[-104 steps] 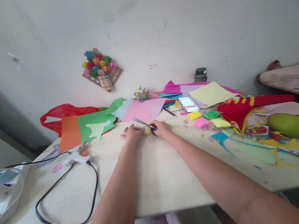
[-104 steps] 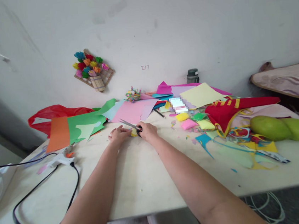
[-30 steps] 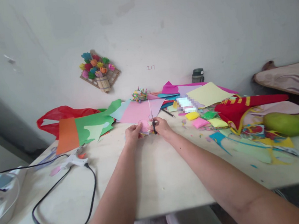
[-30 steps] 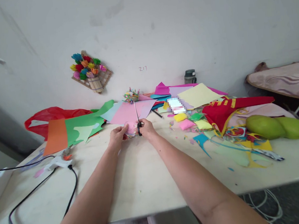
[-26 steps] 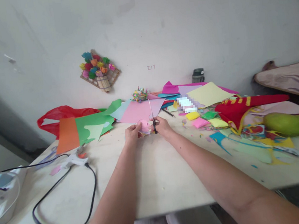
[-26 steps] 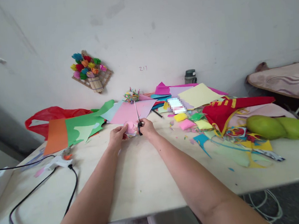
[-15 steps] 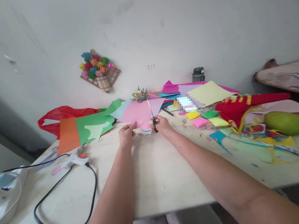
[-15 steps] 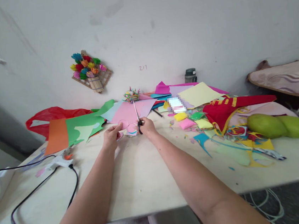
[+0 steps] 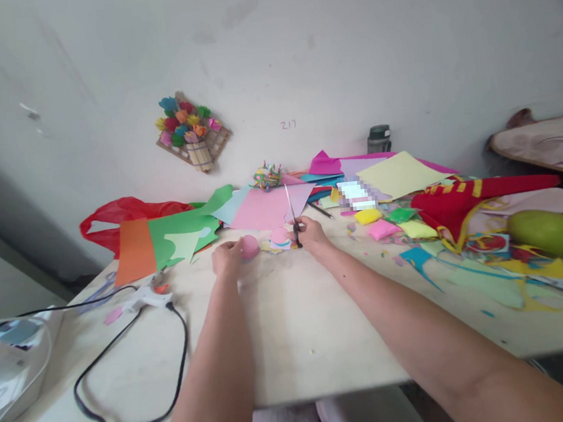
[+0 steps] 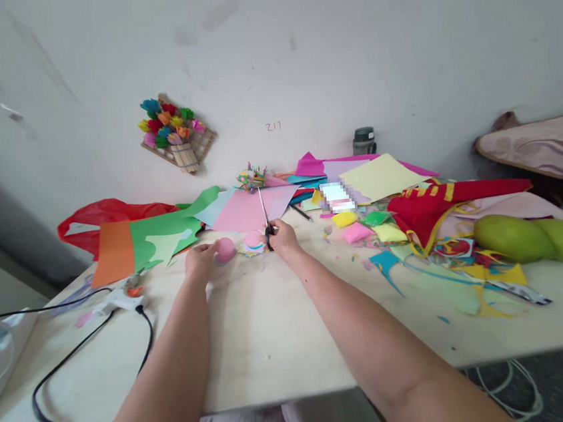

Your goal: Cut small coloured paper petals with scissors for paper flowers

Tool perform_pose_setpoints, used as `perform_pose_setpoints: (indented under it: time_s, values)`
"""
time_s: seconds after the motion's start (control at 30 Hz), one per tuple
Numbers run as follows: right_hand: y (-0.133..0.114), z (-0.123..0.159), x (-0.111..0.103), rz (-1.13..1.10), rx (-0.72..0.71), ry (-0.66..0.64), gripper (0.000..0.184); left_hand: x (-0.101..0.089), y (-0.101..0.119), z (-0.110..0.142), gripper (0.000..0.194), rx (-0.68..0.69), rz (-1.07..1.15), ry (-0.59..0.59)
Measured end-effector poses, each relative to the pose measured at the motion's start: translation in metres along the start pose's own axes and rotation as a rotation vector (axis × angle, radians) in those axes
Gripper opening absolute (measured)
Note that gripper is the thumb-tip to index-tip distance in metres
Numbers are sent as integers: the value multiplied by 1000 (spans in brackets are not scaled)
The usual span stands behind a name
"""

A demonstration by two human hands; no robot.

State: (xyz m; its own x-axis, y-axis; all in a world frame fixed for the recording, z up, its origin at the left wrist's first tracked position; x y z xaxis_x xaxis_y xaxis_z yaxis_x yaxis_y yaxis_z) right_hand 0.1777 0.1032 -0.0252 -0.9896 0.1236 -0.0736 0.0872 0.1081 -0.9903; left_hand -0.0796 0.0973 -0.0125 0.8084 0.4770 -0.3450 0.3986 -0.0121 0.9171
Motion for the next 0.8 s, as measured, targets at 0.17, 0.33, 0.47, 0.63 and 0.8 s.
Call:
perform_pose_setpoints:
  time_s: [0.17,0.33,0.47,0.63,0.8]
  values:
    - [-2,2,-1,-6,5,6,35,4,-2,2,34,-36,-147,-22]
    - [-2,4,0,-2,16,1,35,-1,7,4,36,-37,-296,43]
    - [-3,4,2,-13,4,-21,38,8,37,12,40,172,-258,57]
    - [-4,4,4,20,-21,-43,40,57,47,26,44,235,3,-285]
    - [-8,5,7,29,-58,-54,39,74,39,34,44,147,271,-417]
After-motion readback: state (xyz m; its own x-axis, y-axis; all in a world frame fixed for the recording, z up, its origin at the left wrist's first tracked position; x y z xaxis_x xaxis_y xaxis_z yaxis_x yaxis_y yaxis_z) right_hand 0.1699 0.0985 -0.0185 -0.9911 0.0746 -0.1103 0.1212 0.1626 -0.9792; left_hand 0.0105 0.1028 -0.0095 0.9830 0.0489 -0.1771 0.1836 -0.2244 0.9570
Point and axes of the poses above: each hand's wrist, its own z-axis away from the middle knuckle, its own x-axis out of the palm, y = z × x, the point moved 9 cm from there along -z, towards the middle knuckle, and after that the axes turned 14 degrees about z, right-handed, at the moved point
